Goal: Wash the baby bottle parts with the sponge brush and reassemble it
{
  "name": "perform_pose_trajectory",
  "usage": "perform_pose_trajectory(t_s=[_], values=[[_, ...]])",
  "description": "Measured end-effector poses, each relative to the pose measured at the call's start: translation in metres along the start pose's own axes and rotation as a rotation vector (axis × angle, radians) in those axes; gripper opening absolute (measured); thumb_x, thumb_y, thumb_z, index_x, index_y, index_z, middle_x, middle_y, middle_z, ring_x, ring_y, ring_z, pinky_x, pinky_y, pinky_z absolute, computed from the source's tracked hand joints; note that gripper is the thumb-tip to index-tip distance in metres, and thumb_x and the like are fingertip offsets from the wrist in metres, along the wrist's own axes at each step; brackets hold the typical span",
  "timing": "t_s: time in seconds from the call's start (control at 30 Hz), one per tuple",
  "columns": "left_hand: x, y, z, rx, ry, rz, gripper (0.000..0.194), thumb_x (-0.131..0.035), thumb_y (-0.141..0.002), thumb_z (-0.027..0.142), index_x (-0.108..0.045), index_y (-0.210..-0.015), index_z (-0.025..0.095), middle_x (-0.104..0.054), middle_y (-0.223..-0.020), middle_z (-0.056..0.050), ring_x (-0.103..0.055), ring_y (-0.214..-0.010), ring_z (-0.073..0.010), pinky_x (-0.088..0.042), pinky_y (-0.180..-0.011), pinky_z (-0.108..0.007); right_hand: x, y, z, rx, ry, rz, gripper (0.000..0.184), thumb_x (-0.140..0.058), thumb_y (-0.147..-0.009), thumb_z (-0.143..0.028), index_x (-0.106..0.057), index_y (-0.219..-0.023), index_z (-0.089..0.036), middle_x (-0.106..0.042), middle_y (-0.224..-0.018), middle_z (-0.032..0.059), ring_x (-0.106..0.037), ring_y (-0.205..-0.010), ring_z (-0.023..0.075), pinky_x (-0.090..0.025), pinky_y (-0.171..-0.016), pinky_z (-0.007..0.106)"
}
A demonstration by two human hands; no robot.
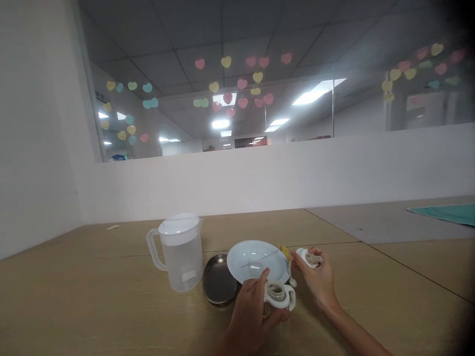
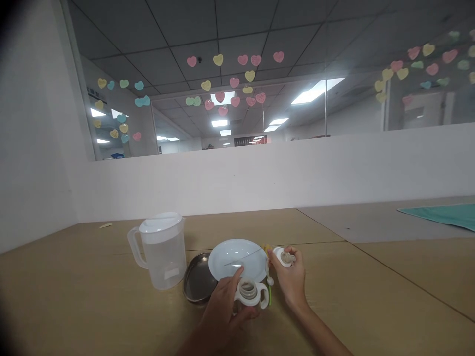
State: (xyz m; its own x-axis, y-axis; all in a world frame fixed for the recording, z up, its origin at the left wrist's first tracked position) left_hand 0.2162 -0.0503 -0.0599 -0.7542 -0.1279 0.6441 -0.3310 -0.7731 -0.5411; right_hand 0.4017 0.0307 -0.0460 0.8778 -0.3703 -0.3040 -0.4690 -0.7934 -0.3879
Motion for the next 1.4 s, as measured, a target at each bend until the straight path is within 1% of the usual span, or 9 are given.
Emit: perform_pose_trajectory(t_s=[0.13, 0.37, 0.53, 0.7, 0.87, 1.07, 1.17, 1.3, 1.4], values=[[0.001, -0.002, 0.001, -0.013, -0.001, -0.012, 0.068, -0.050, -0.083, 0.046, -0.029, -0.139, 0.014, -0.056, -0.118, -0.014, -0.050, -0.106, -0.0261, -0.039, -0.092, -0.040, 0.000, -0.003, -0.007, 0.089, 0.130, -0.025, 0.049, -0.076, -0.055, -0.045, -0.041, -0.082, -0.022, -0.055, -0.061, -0.0063, -0.056, -0.053, 0.0111, -0.046, -0.047, 0.020], [0.001, -0.003, 0.002, -0.021, -0.017, -0.019, 0.068, -0.049, -0.083, 0.047, -0.031, -0.138, 0.011, -0.055, -0.119, -0.015, -0.049, -0.107, -0.0270, -0.037, -0.094, -0.040, -0.007, -0.001, -0.014, -0.093, -0.215, -0.058, 0.058, -0.082, -0.046, -0.038, -0.038, -0.082, -0.024, -0.060, -0.070, -0.0049, -0.061, -0.061, 0.0139, -0.055, -0.057, 0.026], [-0.002, -0.002, 0.000, -0.033, -0.009, -0.010, 0.066, -0.050, -0.082, 0.043, -0.033, -0.136, 0.010, -0.055, -0.119, -0.015, -0.049, -0.108, -0.0269, -0.038, -0.094, -0.041, -0.008, -0.004, -0.006, -0.114, -0.239, -0.091, 0.055, -0.082, -0.048, -0.034, -0.040, -0.082, -0.024, -0.062, -0.070, -0.0057, -0.064, -0.067, 0.0128, -0.053, -0.060, 0.020], [-0.008, -0.002, -0.009, -0.077, -0.024, 0.004, 0.066, -0.049, -0.082, 0.045, -0.034, -0.136, 0.010, -0.055, -0.120, -0.017, -0.050, -0.108, -0.0279, -0.039, -0.094, -0.042, -0.012, 0.000, -0.010, -0.151, -0.304, -0.157, 0.055, -0.080, -0.052, -0.038, -0.038, -0.085, -0.025, -0.066, -0.076, -0.0035, -0.066, -0.075, 0.0170, -0.054, -0.070, 0.029], [-0.011, -0.002, -0.012, -0.112, -0.009, 0.021, 0.064, -0.051, -0.081, 0.043, -0.034, -0.134, 0.011, -0.058, -0.115, -0.016, -0.053, -0.105, -0.0267, -0.041, -0.092, -0.042, -0.015, 0.007, -0.018, -0.149, -0.279, -0.221, 0.051, -0.079, -0.054, -0.038, -0.039, -0.083, -0.025, -0.064, -0.074, -0.0042, -0.066, -0.078, 0.0187, -0.053, -0.076, 0.035], [-0.013, -0.003, -0.009, -0.151, -0.062, 0.018, 0.063, -0.050, -0.082, 0.043, -0.033, -0.133, 0.010, -0.059, -0.113, -0.016, -0.055, -0.103, -0.0257, -0.044, -0.089, -0.042, -0.018, 0.012, 0.003, -0.154, -0.144, -0.319, 0.048, -0.079, -0.053, -0.038, -0.044, -0.080, -0.022, -0.066, -0.082, 0.0010, -0.063, -0.085, 0.0208, -0.049, -0.073, 0.033], [-0.009, -0.006, -0.005, -0.215, -0.188, 0.085, 0.069, -0.047, -0.083, 0.045, -0.024, -0.137, 0.010, -0.057, -0.118, -0.017, -0.054, -0.108, -0.0264, -0.041, -0.094, -0.044, -0.019, 0.016, 0.010, -0.129, -0.131, -0.394, 0.041, -0.077, -0.056, -0.038, -0.046, -0.079, -0.022, -0.065, -0.085, 0.0010, -0.060, -0.093, 0.0215, -0.046, -0.078, 0.033], [0.022, 0.009, 0.012, -0.296, -0.447, 0.328, 0.086, -0.047, -0.080, 0.055, -0.008, -0.143, 0.010, -0.046, -0.132, -0.018, -0.042, -0.123, -0.0306, -0.035, -0.101, -0.049, -0.023, 0.019, 0.018, -0.189, -0.132, -0.557, 0.032, -0.072, -0.062, -0.036, -0.048, -0.078, -0.023, -0.062, -0.094, 0.0021, -0.052, -0.108, 0.0242, -0.042, -0.082, 0.034], [0.056, 0.036, 0.017, -0.083, -0.643, 0.501, 0.062, -0.048, -0.082, 0.052, -0.030, -0.137, 0.029, -0.052, -0.128, -0.006, -0.048, -0.117, -0.0274, -0.044, -0.093, -0.046, -0.023, 0.021, 0.022, -0.225, -0.136, -0.630, 0.032, -0.070, -0.060, -0.037, -0.048, -0.077, -0.023, -0.062, -0.094, 0.0027, -0.051, -0.107, 0.0250, -0.041, -0.083, 0.034]])
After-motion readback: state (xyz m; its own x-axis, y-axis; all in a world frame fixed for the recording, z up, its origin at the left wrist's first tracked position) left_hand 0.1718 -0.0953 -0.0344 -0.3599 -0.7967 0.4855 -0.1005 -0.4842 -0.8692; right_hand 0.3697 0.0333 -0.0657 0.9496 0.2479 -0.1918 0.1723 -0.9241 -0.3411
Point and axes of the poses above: each hand's wrist, its own y-axis away from the middle knuckle, its own x-axis out of the back of the hand, z = x × y, the point moved 5 cm from there along -y, towards the middle knuckle
